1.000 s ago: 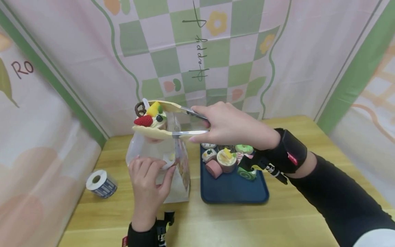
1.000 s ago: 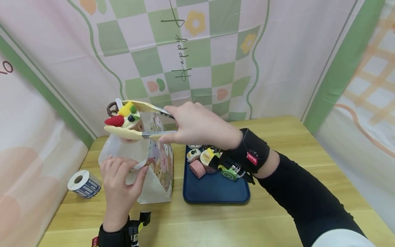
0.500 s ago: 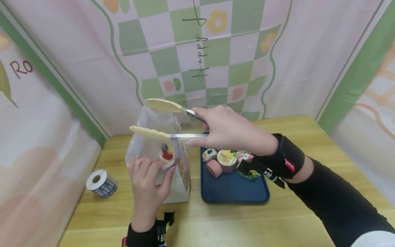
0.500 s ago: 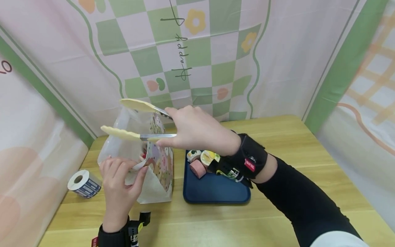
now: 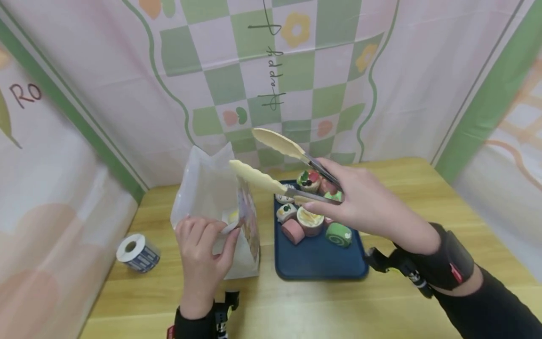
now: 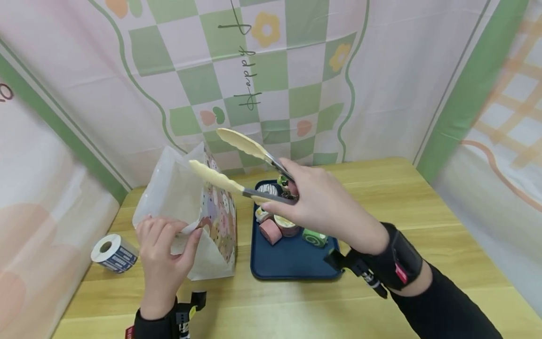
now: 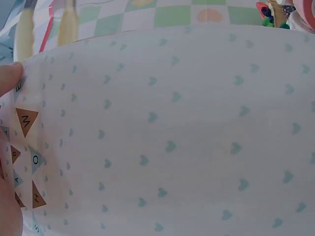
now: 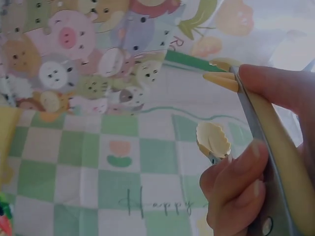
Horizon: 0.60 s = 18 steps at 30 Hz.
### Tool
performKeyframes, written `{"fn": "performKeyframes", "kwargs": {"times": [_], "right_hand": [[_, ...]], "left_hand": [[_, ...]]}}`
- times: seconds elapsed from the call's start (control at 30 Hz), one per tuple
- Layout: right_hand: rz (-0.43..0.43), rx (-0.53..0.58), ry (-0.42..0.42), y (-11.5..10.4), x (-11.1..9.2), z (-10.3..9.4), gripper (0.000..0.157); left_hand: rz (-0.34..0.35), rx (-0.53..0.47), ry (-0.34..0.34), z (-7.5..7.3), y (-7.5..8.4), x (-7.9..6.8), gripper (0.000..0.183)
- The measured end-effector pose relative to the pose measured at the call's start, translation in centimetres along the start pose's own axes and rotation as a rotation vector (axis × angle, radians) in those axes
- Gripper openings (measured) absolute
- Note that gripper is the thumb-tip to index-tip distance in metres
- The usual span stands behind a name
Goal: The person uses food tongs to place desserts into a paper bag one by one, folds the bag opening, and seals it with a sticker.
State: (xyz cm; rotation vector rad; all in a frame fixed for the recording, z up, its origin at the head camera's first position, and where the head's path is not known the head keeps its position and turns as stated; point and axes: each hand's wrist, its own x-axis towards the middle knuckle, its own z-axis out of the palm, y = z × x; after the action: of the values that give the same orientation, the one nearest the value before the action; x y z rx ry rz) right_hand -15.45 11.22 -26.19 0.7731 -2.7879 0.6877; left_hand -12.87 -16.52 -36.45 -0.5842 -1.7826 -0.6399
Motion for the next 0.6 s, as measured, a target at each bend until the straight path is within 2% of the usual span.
{"fn": "performKeyframes", "kwargs": {"times": [0.37, 0.6], "right_hand": [[0.057, -0.072, 0.045, 3.7, -3.6, 2.0, 0.081], [0.125, -0.103, 0.012, 5.8, -5.4, 3.4, 0.084]], "left_hand": [[-0.003, -0.002, 0.010, 0.0, -0.1, 0.2, 0.023], [-0.012, -0.004, 0.007, 0.1, 0.0, -0.1, 0.029]]}}
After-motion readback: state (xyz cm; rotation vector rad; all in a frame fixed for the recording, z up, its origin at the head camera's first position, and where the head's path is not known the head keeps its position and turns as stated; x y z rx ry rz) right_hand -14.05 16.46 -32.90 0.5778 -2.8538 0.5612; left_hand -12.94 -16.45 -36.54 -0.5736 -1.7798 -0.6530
